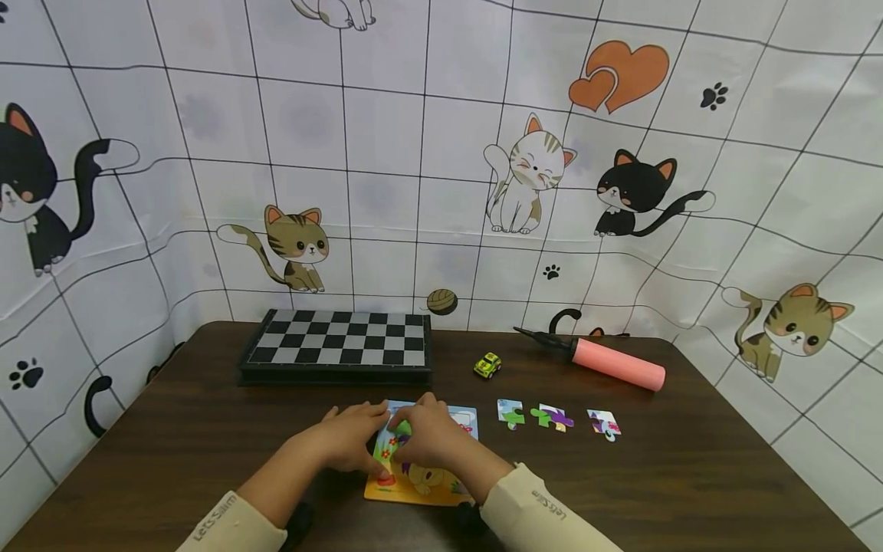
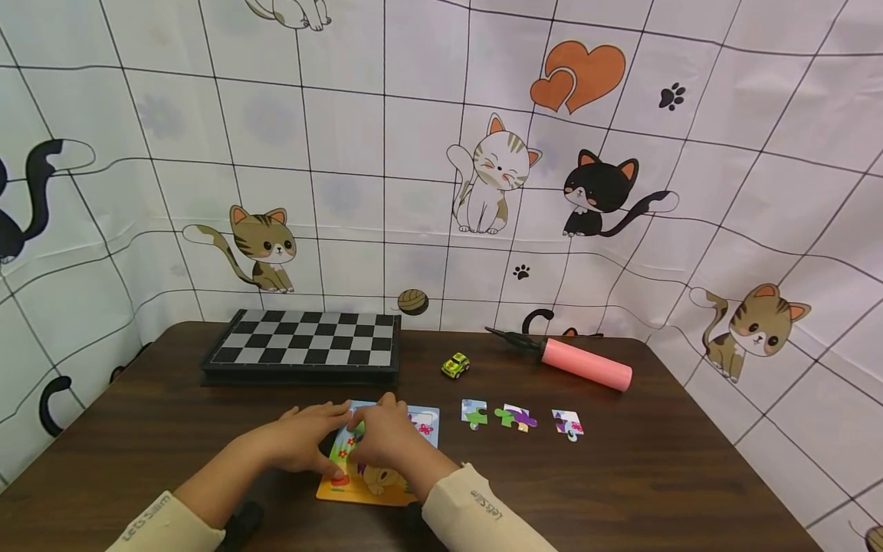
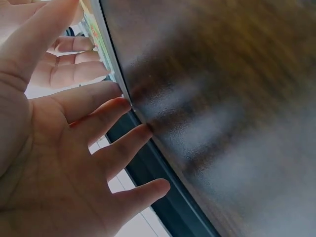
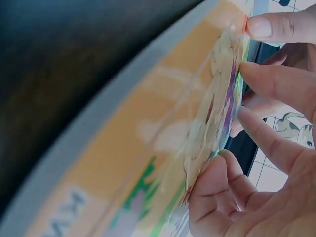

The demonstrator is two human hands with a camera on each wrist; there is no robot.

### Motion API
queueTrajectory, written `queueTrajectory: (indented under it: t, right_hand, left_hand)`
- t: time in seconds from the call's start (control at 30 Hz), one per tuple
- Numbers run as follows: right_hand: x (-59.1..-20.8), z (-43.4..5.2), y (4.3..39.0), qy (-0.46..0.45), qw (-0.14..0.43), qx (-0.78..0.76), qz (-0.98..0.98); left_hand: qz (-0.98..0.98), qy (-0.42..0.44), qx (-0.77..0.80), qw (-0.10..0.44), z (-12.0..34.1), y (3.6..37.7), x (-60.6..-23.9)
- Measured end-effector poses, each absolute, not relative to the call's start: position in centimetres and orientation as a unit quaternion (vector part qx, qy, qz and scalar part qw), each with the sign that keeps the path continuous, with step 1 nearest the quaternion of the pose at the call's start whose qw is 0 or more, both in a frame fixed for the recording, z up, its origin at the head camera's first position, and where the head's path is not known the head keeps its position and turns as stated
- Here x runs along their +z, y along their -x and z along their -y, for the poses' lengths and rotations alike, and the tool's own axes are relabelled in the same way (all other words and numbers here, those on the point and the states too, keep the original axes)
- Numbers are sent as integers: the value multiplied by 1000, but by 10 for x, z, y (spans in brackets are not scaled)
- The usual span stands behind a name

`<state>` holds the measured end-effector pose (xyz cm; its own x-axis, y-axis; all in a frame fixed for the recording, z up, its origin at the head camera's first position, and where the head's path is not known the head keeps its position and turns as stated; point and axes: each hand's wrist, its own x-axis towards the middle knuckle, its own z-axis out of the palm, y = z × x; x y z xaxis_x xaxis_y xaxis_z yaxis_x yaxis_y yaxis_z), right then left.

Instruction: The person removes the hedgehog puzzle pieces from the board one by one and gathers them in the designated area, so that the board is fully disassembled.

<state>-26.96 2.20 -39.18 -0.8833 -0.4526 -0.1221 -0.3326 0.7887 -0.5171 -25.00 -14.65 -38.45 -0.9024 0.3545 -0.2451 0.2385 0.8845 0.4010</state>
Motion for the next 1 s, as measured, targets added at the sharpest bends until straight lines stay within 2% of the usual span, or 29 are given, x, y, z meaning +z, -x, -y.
queueTrajectory:
  t: [0.8,1.0]
  right_hand:
    - [-398,-27,268,191,98,-457,-863]
    - [-400,-39,269,157,126,-542,-816]
  left_hand:
    - [-955,-156,201,152,145,248,-378]
    - [-958,-150,185,159,144,248,-381]
